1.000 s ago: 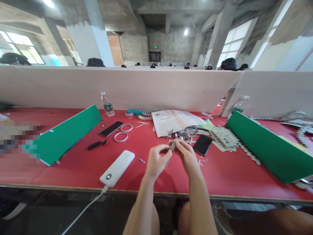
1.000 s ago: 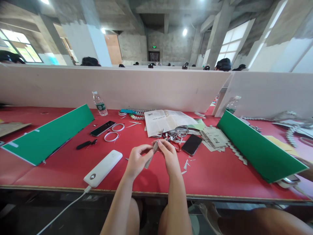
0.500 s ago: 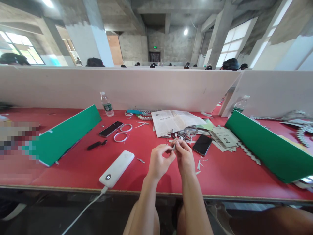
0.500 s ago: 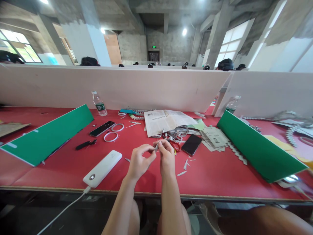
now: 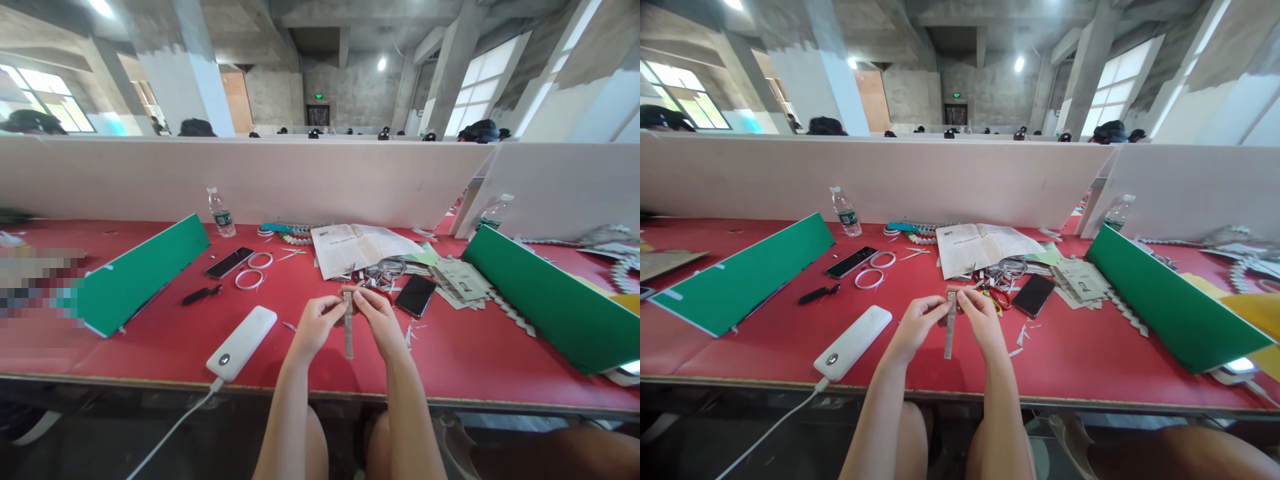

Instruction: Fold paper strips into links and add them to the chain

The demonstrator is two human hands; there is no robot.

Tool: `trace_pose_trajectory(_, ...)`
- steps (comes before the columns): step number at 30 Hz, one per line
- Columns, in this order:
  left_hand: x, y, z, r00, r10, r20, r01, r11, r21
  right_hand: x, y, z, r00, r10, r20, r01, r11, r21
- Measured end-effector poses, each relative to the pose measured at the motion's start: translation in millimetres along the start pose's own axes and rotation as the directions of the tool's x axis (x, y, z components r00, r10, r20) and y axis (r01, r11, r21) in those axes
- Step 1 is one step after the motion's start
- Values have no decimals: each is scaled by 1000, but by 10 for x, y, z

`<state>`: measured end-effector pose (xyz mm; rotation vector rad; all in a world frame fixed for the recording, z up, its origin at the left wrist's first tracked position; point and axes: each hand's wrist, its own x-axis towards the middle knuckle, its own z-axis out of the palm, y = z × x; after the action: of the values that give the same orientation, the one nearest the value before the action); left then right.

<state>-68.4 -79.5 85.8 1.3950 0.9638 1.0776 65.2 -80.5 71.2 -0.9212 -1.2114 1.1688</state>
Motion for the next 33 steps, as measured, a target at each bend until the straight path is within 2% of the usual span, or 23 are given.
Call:
trace_pose_trajectory(5, 28, -18, -33, 973, -33, -228, -11, 982, -187, -61, -75, 66, 962, -270, 49, 274, 937, -215)
trace_pose_trajectory(11, 38, -18, -38, 931, -77, -356, -14, 969, -246, -95, -78, 97, 926, -311, 212, 374, 818, -437)
trace_pose_trajectory(18, 50, -53, -149, 923, -25, -384, -43, 985, -168, -101, -50, 67, 922, -291, 257, 385, 764, -518)
trace_pose_trajectory(25, 82, -163, -132, 947, 63, -314, -65, 998, 2, -95, -48, 114, 917, -265, 299, 393, 734, -553)
trace_pose_trajectory(33, 104, -145, -136, 949, 30, -314, -52, 997, -64, -80, 0, 116, 922, -296, 249, 387, 702, -598)
